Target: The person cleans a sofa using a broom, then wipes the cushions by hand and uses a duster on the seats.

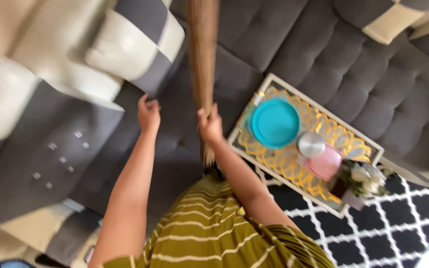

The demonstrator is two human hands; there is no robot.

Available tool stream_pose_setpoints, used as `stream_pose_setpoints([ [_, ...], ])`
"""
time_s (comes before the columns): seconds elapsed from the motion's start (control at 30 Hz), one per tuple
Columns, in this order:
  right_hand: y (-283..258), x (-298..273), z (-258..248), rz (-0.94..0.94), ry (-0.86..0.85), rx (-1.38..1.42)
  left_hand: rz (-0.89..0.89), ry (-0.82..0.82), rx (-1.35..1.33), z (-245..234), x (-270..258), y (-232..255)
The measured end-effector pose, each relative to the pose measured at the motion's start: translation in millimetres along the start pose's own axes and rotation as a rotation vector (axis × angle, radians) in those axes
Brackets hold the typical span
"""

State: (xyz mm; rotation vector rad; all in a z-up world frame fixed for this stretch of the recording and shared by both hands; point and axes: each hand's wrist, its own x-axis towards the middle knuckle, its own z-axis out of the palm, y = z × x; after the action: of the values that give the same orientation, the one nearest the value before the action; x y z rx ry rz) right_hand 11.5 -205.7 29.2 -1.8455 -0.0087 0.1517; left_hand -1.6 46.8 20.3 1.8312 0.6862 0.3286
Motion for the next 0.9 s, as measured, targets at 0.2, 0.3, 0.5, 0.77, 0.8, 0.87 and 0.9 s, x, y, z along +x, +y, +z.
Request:
stream_pose_setpoints([
  [0.2, 29.3, -15.6, 34.9, 0.551, -0.133, -0.351, 0.073, 0.003, 0.203, -105.3, 50.7, 22.7],
  [0.3, -15.7, -12.2, 26.4, 0.678, 0.057, -0.081, 0.137, -0.054, 0.214, -113.7, 78.0, 15.0],
  [0.5, -14.4, -36.2, 58.0, 0.444, -0.155, -0.427, 0.207, -0.038, 0.186, -69.9, 110.0, 9.0],
  [0.77, 3.3, -10.8, 10.0, 0.759, 0.032, -0.173, 0.152, -0.123, 0.073, -55.1, 133.1, 19.7],
  [0.8, 3.2, -16.0, 6.6, 0.824, 0.151, 0.207, 0.143, -0.137, 0.075, -56.6, 129.4, 15.5],
  [0.87, 7.7, -27.1, 13.1, 0.613, 0.167, -0.154, 0.112, -0.13, 0.006, -55.5, 135.0, 16.7],
  [0.9, 11.3, -27.7, 14.0, 0.383, 0.166, -0.507, 0.111, -0.122, -0.002, -55.7, 135.6, 17.9],
])
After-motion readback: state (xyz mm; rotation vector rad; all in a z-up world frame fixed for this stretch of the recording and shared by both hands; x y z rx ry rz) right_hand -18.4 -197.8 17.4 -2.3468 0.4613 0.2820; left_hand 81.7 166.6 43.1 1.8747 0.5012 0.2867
